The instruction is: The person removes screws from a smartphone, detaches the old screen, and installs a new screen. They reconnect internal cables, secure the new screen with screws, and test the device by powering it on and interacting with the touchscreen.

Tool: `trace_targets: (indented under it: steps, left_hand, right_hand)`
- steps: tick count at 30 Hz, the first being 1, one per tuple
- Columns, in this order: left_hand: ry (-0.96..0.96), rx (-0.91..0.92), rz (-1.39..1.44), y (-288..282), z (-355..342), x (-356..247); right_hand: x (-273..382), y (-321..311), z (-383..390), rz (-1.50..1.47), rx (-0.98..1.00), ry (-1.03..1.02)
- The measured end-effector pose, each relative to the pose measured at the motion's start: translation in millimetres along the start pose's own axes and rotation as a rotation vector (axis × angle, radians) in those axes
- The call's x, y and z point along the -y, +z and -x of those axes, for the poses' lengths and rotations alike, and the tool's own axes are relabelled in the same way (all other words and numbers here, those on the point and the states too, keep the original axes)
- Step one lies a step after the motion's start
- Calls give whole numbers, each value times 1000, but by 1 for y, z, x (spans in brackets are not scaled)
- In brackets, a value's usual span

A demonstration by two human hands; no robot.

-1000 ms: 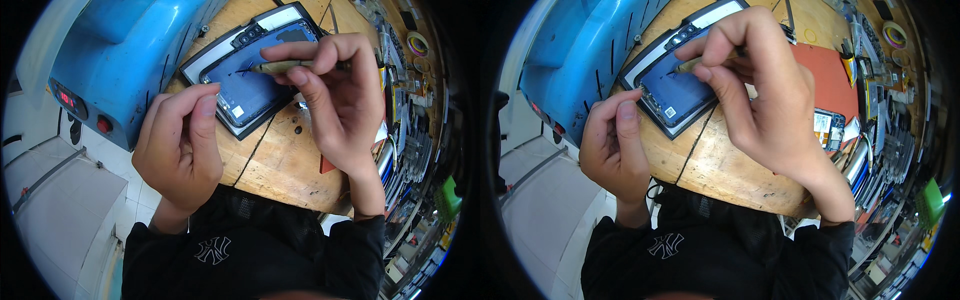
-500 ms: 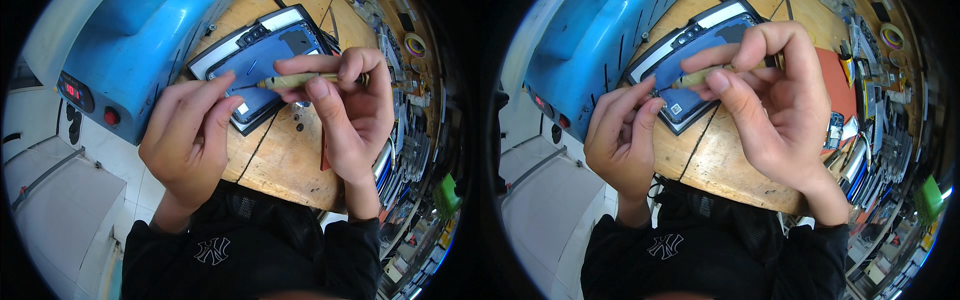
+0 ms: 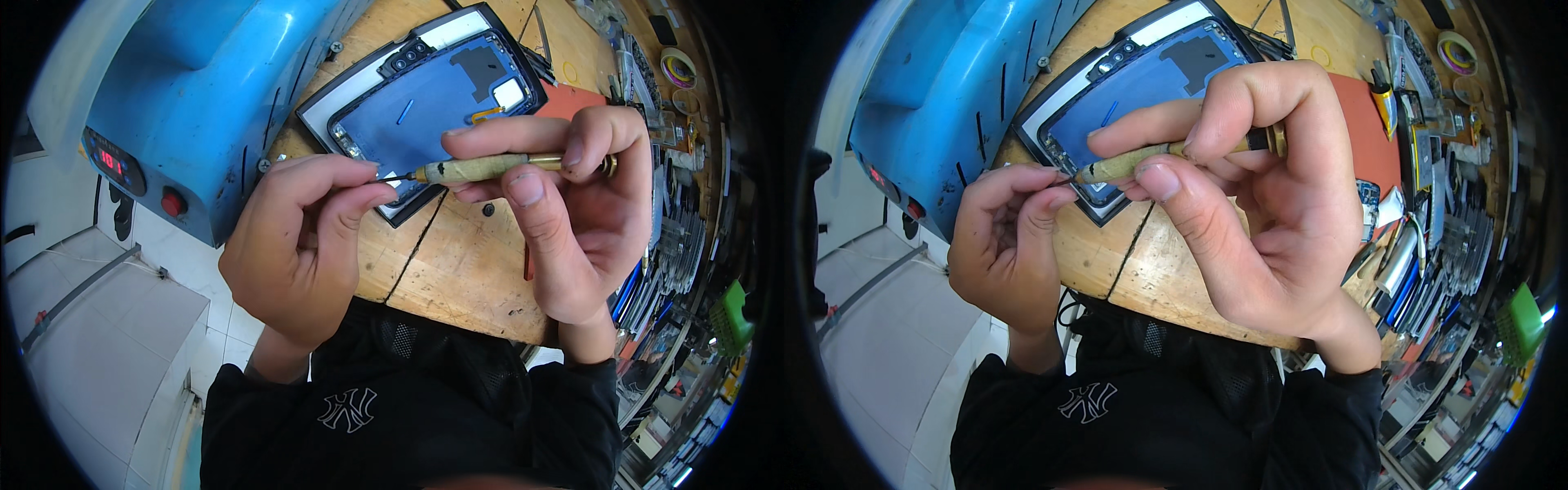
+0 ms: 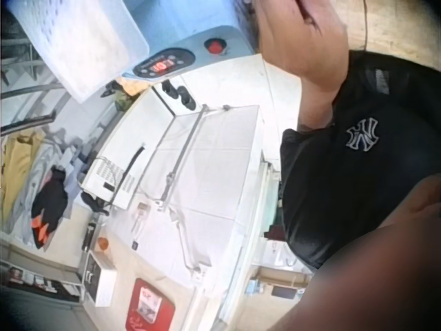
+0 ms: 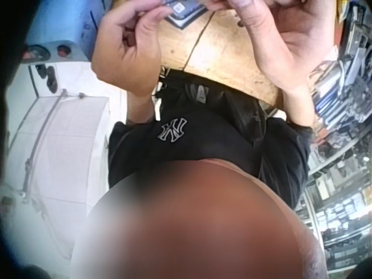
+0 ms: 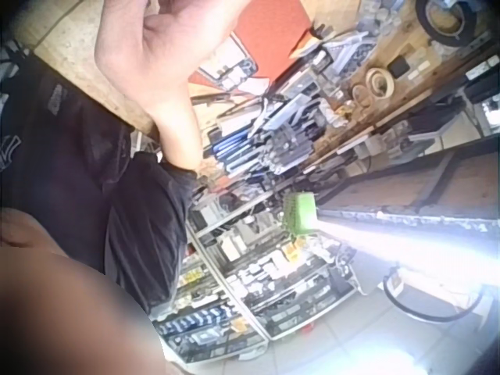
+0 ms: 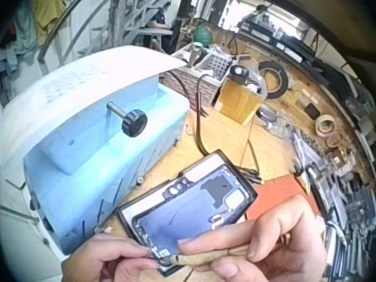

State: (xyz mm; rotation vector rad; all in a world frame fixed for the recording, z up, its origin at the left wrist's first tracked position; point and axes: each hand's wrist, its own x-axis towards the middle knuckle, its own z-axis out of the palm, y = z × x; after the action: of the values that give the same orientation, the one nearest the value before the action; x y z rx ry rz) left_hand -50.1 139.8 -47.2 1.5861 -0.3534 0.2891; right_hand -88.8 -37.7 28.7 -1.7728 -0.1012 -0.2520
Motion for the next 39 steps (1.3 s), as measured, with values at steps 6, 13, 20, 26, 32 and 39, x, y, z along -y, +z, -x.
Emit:
trace_targets:
  steps: [6, 13, 20, 26, 32, 39]
  left_hand:
    - [-4, 7, 6, -1, 0, -1]
    - [-10, 4, 8, 0, 0, -1]
    - [-9, 12, 4, -1, 1, 0]
    - [7, 51, 9, -1, 1, 0]
    - [-87, 164, -159, -2, 2, -15]
    - [-175, 39, -134, 2, 4, -11]
  right_hand:
    - [1, 2, -1, -55, -16, 13]
    - [0, 5, -1, -51, -77, 46]
    - [-1, 2, -1, -73, -35, 35]
    - [-6, 4, -2, -80, -8, 1]
    - [5, -47, 8, 125, -113, -171]
    - [-5, -101, 45, 581, -297, -180]
